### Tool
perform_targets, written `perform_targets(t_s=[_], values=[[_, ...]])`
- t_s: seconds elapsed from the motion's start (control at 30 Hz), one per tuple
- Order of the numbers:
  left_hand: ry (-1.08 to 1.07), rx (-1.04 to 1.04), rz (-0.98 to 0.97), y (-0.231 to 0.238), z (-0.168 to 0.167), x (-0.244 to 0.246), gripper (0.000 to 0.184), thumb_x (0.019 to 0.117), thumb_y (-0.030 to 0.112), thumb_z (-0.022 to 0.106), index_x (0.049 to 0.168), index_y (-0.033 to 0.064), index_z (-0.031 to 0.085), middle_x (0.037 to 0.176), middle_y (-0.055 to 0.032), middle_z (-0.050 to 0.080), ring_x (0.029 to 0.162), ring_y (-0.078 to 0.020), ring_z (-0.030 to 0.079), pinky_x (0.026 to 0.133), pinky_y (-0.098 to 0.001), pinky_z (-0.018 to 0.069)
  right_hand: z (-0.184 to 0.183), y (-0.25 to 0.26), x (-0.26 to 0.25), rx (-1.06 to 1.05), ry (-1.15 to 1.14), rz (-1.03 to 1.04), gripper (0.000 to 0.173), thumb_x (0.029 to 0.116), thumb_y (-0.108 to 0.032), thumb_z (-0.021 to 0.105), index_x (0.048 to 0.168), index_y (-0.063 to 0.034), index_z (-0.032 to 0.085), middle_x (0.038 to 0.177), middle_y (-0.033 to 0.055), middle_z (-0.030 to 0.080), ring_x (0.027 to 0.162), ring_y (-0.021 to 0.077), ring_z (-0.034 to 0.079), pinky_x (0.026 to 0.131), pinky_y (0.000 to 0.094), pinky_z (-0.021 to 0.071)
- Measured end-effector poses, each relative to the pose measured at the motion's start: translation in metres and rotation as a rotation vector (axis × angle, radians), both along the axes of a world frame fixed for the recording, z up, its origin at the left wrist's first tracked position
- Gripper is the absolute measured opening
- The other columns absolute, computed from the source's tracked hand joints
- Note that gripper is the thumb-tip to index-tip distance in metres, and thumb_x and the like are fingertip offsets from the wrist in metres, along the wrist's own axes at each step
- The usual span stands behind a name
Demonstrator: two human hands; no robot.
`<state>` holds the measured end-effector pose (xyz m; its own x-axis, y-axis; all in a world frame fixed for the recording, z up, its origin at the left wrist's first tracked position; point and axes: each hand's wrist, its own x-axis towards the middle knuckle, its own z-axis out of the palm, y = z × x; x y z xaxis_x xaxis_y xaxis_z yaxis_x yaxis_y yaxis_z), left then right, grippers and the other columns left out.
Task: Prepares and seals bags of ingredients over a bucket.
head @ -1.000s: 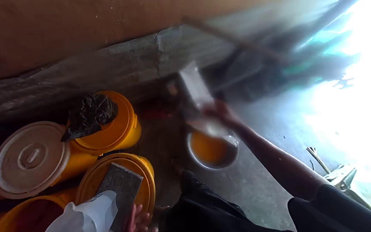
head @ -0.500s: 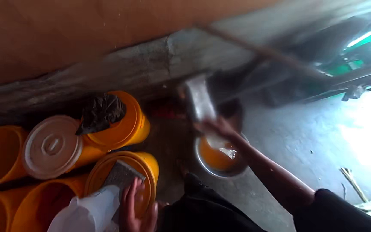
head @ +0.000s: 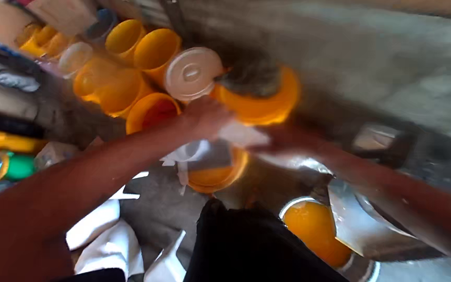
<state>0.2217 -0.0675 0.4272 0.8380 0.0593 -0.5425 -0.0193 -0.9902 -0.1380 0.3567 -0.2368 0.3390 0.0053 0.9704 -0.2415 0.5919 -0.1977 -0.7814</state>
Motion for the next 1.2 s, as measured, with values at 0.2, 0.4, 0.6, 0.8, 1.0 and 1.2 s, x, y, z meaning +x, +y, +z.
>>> perform_targets(t_s=[0.2, 0.4, 0.6, 0.8, 1.0, 1.2], values=[[-0.136, -0.048, 0.465, 0.096, -0.053, -0.121, 0.049, 0.0731, 0.023, 0.086, 0.116, 0.0087, 0.069, 0.100, -0.0179, 0.071, 0.096, -0.0409, 0.069, 0.078, -0.0635, 0.0536, -0.014, 0.140, -0.071, -0.058, -0.225, 0.228, 0.060, 0.1003, -0.053, 0.058, 0.144, -0.0130, 0.054, 0.117, 0.0200, 0.070, 0.109, 0.0395, 0.067, 0.092, 0.0649, 0.0518], [-0.082, -0.184, 0.565, 0.122, -0.112, -0.151, 0.041, 0.0759, 0.024, 0.081, 0.108, 0.0035, 0.068, 0.101, -0.0194, 0.069, 0.099, -0.0404, 0.067, 0.077, -0.0616, 0.0535, -0.022, 0.170, -0.119, -0.336, -0.320, 0.205, 0.063, 0.1015, -0.056, 0.054, 0.142, -0.0070, 0.054, 0.125, 0.0227, 0.065, 0.117, 0.0400, 0.063, 0.098, 0.0632, 0.0481], [0.035, -0.168, 0.608, 0.123, -0.127, -0.133, 0.035, 0.0753, 0.021, 0.084, 0.100, 0.0011, 0.070, 0.104, -0.0208, 0.069, 0.101, -0.0412, 0.067, 0.075, -0.0619, 0.0540, -0.034, 0.174, -0.137, -0.481, -0.344, 0.052, 0.067, 0.1005, -0.060, 0.052, 0.135, -0.0027, 0.058, 0.119, 0.0239, 0.066, 0.114, 0.0405, 0.064, 0.097, 0.0629, 0.0484], [0.115, -0.195, 0.729, 0.090, -0.117, -0.114, 0.033, 0.0828, 0.015, 0.080, 0.108, -0.0033, 0.069, 0.115, -0.0224, 0.067, 0.110, -0.0402, 0.063, 0.084, -0.0586, 0.0531, -0.024, 0.201, -0.171, -0.627, -0.431, 0.053, 0.048, 0.1055, -0.041, 0.052, 0.125, 0.0006, 0.064, 0.127, 0.0247, 0.064, 0.121, 0.0420, 0.060, 0.098, 0.0645, 0.0459], [0.074, -0.160, 0.716, 0.112, -0.132, -0.121, 0.045, 0.0730, 0.022, 0.087, 0.105, -0.0038, 0.069, 0.112, -0.0237, 0.068, 0.107, -0.0417, 0.065, 0.079, -0.0604, 0.0539, -0.023, 0.220, -0.157, -0.665, -0.454, 0.199, 0.061, 0.0962, -0.041, 0.071, 0.133, 0.0062, 0.059, 0.127, 0.0285, 0.063, 0.122, 0.0438, 0.060, 0.102, 0.0636, 0.0448], [0.070, -0.173, 0.729, 0.114, -0.142, -0.122, 0.047, 0.0695, 0.028, 0.089, 0.101, -0.0023, 0.071, 0.107, -0.0214, 0.069, 0.103, -0.0400, 0.066, 0.077, -0.0593, 0.0539, -0.003, 0.204, -0.143, -0.732, -0.354, 0.068, 0.045, 0.0968, -0.026, 0.071, 0.131, 0.0001, 0.058, 0.095, 0.0181, 0.066, 0.076, 0.0278, 0.065, 0.072, 0.0461, 0.0550]])
